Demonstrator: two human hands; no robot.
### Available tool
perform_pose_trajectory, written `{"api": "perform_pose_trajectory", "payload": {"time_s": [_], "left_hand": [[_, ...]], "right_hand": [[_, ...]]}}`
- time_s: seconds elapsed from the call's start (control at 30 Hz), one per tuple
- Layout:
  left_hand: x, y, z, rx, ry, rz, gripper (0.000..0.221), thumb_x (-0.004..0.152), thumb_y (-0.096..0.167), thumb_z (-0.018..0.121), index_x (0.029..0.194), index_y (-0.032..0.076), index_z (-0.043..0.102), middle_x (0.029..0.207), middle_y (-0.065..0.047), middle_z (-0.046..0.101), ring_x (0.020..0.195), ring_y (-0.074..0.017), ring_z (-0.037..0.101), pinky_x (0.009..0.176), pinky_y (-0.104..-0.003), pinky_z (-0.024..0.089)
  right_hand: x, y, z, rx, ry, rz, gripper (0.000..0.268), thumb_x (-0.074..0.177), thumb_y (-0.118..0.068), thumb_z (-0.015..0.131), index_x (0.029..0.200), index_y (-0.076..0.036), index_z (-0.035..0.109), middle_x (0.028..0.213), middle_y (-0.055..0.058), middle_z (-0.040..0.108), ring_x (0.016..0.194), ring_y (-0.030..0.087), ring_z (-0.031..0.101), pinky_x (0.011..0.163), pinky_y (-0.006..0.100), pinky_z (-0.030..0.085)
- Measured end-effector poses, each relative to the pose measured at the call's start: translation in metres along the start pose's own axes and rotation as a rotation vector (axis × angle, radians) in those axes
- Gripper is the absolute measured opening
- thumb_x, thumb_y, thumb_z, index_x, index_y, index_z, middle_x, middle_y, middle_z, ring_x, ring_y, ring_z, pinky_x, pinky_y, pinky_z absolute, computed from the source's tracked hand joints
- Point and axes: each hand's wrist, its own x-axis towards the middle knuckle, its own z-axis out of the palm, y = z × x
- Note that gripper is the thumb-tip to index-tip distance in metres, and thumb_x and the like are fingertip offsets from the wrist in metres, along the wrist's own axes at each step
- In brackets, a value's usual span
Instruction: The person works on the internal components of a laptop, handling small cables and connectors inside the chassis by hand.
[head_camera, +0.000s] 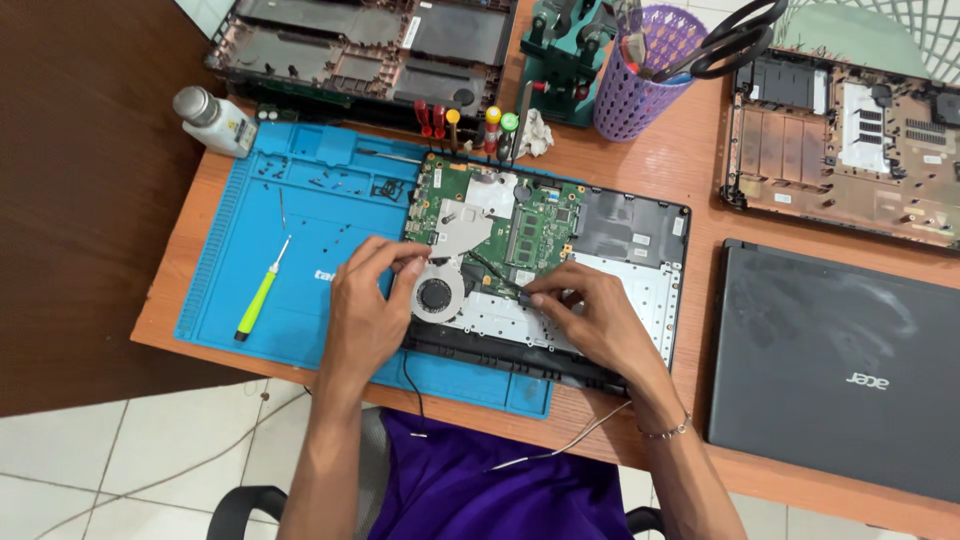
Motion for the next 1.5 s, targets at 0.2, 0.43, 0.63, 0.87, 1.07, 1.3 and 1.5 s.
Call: {"api": "perform_pose_trajectory", "payload": {"time_s": [0.2,0.43,0.63,0.87,1.07,1.3,1.5], "left_hand": [[0.006,-0.006,-0.011,0.010,-0.020,0.072,0.013,0.092,0.008,0.070,0.102,0.003,0.076,0.095,-0.009,0.073,0.086,-0.0231,0.069,0.081,-0.036,0.052],[0.006,-0.007,-0.020,0.000,-0.048,0.029,0.014,0.091,0.008,0.071,0.103,0.003,0.075,0.094,-0.009,0.074,0.086,-0.0209,0.068,0.078,-0.035,0.052],[0.004,-0.004,-0.017,-0.018,-0.058,0.046,0.013,0.092,0.008,0.072,0.103,0.003,0.075,0.096,-0.009,0.074,0.088,-0.0207,0.069,0.079,-0.035,0.054],[-0.004,0.002,-0.017,-0.057,-0.015,0.073,0.019,0.094,0.007,0.069,0.113,0.004,0.074,0.103,-0.007,0.077,0.097,-0.0211,0.072,0.088,-0.037,0.054],[-0.031,-0.007,-0.021,0.192,-0.022,0.151,0.011,0.096,0.010,0.070,0.104,0.009,0.076,0.100,-0.004,0.076,0.099,-0.0234,0.066,0.095,-0.040,0.043],[-0.072,-0.020,-0.015,0.358,0.124,0.122,0.013,0.094,0.010,0.071,0.106,0.011,0.076,0.102,-0.001,0.072,0.103,-0.0221,0.062,0.102,-0.042,0.039],[-0.091,-0.027,-0.013,0.308,0.138,0.087,0.023,0.087,0.019,0.079,0.109,0.013,0.076,0.112,-0.001,0.068,0.114,-0.0241,0.057,0.107,-0.046,0.036]], "right_hand": [[-0.001,-0.003,0.007,-0.013,-0.063,-0.004,0.019,0.087,-0.016,0.074,0.101,-0.003,0.079,0.095,0.008,0.077,0.077,0.020,0.073,0.071,0.033,0.058],[-0.001,-0.005,0.016,0.031,-0.103,-0.038,0.024,0.084,-0.013,0.077,0.106,-0.004,0.078,0.097,0.008,0.078,0.079,0.018,0.073,0.072,0.033,0.058],[-0.004,-0.007,0.025,0.050,-0.160,0.000,0.020,0.083,-0.010,0.077,0.101,-0.003,0.077,0.085,0.008,0.078,0.074,0.015,0.072,0.070,0.031,0.059],[-0.009,-0.005,0.036,0.092,-0.131,0.113,0.014,0.084,-0.013,0.079,0.089,-0.002,0.074,0.078,0.006,0.076,0.071,0.012,0.071,0.070,0.028,0.059],[-0.012,-0.005,0.048,0.294,-0.103,0.201,0.016,0.083,-0.011,0.079,0.093,-0.001,0.071,0.083,0.007,0.077,0.077,0.012,0.074,0.072,0.027,0.060],[-0.019,-0.005,0.068,0.506,-0.070,0.207,0.016,0.081,-0.006,0.081,0.091,0.000,0.070,0.088,0.009,0.079,0.083,0.013,0.078,0.076,0.026,0.062],[-0.021,-0.010,0.085,0.498,-0.058,0.218,0.014,0.081,-0.008,0.084,0.081,-0.001,0.071,0.088,0.009,0.081,0.081,0.011,0.075,0.076,0.026,0.061]]}}
